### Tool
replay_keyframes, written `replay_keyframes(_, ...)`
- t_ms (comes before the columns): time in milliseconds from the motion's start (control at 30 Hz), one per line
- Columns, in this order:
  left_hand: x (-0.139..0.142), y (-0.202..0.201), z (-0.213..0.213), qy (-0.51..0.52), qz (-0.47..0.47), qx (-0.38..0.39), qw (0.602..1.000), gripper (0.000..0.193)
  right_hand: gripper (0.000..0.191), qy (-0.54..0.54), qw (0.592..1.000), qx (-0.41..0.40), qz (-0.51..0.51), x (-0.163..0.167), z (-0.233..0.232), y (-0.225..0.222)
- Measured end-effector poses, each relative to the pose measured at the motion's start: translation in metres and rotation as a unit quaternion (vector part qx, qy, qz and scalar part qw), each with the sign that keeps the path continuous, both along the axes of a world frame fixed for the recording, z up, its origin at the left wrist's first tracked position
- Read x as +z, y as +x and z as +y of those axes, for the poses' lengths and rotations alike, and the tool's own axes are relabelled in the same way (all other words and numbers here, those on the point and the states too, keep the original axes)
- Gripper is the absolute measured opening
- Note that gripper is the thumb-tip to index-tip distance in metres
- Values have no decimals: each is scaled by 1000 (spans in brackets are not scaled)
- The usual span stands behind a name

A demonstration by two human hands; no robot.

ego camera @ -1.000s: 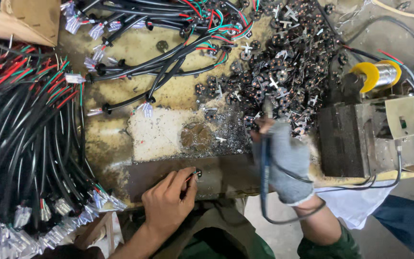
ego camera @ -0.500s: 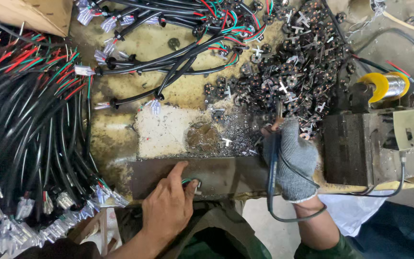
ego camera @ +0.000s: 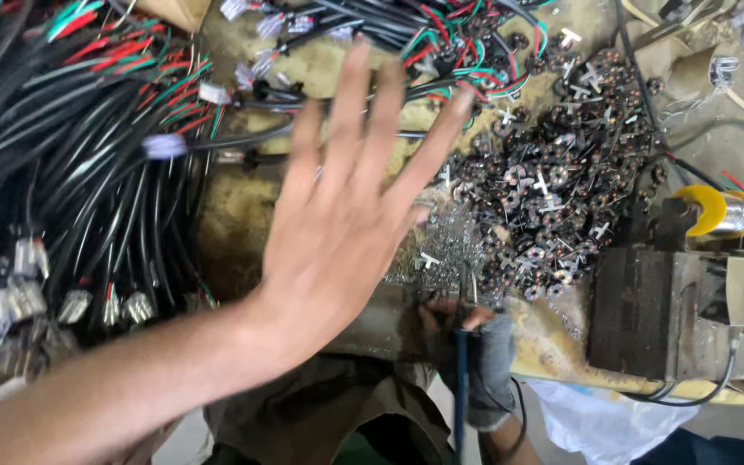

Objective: The person solders wire ends to small terminal components at a workbench. They hold a wire in one hand and a soldering iron in the other, apply solder, then set the finished assembly aside and pick up the next wire, repeating the cycle.

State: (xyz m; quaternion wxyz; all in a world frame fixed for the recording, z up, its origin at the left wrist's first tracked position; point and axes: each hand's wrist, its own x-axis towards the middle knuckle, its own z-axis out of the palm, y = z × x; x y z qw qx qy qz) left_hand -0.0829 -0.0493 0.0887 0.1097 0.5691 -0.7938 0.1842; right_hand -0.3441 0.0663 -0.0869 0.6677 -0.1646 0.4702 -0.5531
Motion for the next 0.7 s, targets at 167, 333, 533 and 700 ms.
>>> replay_keyframes(167,-31,50,21,85,48,104,990,84,55,-195,817,60,540,15,5,5)
replay_keyframes(333,-63,113,57,76,-17,199,977,59,32,-220,834,58,502,10,-5,8)
replay_keyframes(533,-90,129,73,51,-38,199,978,52,34,-104,990,91,-26,-6,9,-7)
replay_keyframes(700,-81,127,79,19,-9,200,980,39,15,-215,884,76,409,23,0,3)
